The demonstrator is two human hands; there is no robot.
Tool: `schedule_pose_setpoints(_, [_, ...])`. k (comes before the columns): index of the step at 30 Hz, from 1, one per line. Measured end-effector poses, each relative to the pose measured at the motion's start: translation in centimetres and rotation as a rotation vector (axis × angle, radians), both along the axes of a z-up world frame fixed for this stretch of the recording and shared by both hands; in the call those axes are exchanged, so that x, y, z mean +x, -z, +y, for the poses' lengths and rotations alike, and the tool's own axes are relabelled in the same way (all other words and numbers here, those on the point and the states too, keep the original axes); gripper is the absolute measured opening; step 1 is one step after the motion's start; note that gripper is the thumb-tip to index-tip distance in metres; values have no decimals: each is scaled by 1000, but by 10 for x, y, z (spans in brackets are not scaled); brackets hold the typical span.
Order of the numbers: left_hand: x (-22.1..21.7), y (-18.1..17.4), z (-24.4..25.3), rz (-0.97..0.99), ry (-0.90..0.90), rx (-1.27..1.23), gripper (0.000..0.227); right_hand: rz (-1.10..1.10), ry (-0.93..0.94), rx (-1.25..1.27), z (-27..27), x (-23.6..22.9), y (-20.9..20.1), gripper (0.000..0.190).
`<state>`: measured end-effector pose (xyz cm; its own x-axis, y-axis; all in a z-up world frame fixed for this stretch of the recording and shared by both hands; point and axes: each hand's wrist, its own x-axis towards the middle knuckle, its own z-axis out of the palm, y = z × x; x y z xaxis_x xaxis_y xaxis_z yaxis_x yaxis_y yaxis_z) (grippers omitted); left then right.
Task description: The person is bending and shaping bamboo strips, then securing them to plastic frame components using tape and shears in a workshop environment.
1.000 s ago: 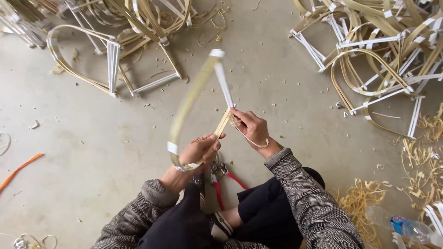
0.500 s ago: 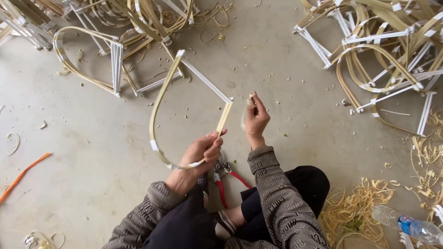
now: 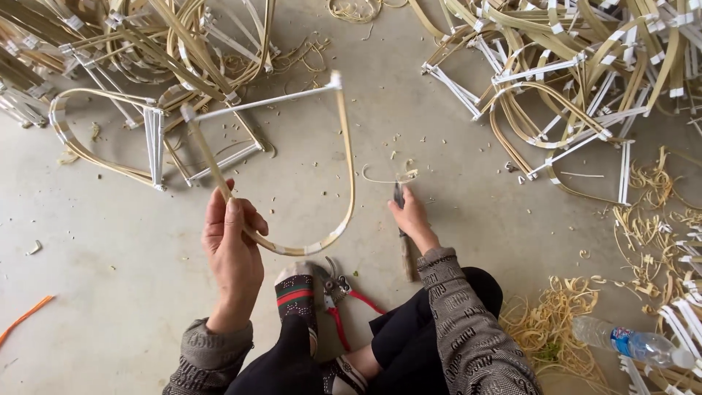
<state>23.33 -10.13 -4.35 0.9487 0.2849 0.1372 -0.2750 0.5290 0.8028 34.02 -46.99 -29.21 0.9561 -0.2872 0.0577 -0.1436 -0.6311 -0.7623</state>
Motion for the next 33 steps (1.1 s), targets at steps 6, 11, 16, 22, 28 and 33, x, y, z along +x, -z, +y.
schedule_pose_setpoints(6, [-19, -18, -13, 43, 78, 130, 49, 150, -393, 63, 30, -55, -121, 35])
schedule_pose_setpoints(11, [-33, -25, -27, -22, 249, 228, 51, 124, -557, 769, 69, -84, -225, 42])
schedule_pose_setpoints(16, [-44, -32, -27, -51, 374, 310, 53, 81, -615, 749, 81, -89, -235, 43])
schedule_pose_setpoints(22, [-50, -44, -25, -56, 595, 216, 52, 8, -565, 829, 90, -88, -228, 32])
schedule_pose_setpoints(28, [-28, -30, -16, -92, 813, 145, 54, -87, -522, 916, 85, -92, -202, 26])
schedule_pose_setpoints(33, [15, -1, -2, 43, 540, 196, 61, -29, -629, 723, 65, -102, -217, 27])
